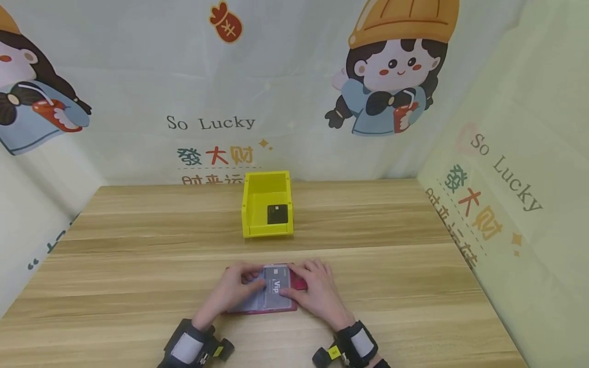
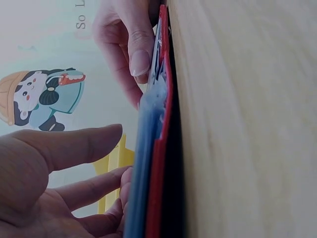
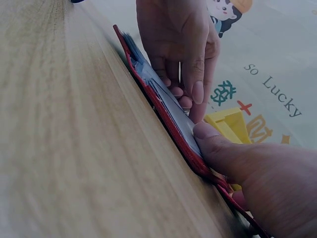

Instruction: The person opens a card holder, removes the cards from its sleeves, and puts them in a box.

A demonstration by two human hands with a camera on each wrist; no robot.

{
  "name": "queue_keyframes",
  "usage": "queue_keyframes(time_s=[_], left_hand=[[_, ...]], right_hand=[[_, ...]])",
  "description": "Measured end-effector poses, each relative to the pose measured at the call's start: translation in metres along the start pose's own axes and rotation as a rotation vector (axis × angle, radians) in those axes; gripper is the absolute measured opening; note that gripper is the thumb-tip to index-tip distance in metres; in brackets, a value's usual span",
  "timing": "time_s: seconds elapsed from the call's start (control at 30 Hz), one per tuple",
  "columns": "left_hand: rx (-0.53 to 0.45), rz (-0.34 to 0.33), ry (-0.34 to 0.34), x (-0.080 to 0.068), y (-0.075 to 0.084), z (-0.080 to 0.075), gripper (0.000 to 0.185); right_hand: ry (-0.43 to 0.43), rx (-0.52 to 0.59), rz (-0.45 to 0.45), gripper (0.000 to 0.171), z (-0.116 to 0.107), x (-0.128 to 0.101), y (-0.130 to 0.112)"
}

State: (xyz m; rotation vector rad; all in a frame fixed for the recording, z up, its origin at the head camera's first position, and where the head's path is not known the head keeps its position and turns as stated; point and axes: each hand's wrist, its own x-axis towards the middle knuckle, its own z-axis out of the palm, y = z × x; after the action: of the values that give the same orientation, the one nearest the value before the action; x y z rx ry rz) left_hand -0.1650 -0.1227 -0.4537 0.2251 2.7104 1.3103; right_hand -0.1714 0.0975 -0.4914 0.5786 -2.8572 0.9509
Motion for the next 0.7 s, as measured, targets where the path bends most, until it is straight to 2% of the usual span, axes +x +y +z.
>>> queue_keyframes(time_s=[0.33, 0.7], left_hand=[[-0.052, -0.052, -0.018, 0.0015, 0.001, -0.0021, 0.031], [-0.078, -0.055, -0.008, -0.001, 0.0015, -0.0029, 0.024]], right_hand=[[0.017, -0.006, -0.026, 0.06, 0.0008, 0.0013, 0.0011], [0.007, -0.005, -0.027, 0.059, 0.0015, 0.0, 0.0012]])
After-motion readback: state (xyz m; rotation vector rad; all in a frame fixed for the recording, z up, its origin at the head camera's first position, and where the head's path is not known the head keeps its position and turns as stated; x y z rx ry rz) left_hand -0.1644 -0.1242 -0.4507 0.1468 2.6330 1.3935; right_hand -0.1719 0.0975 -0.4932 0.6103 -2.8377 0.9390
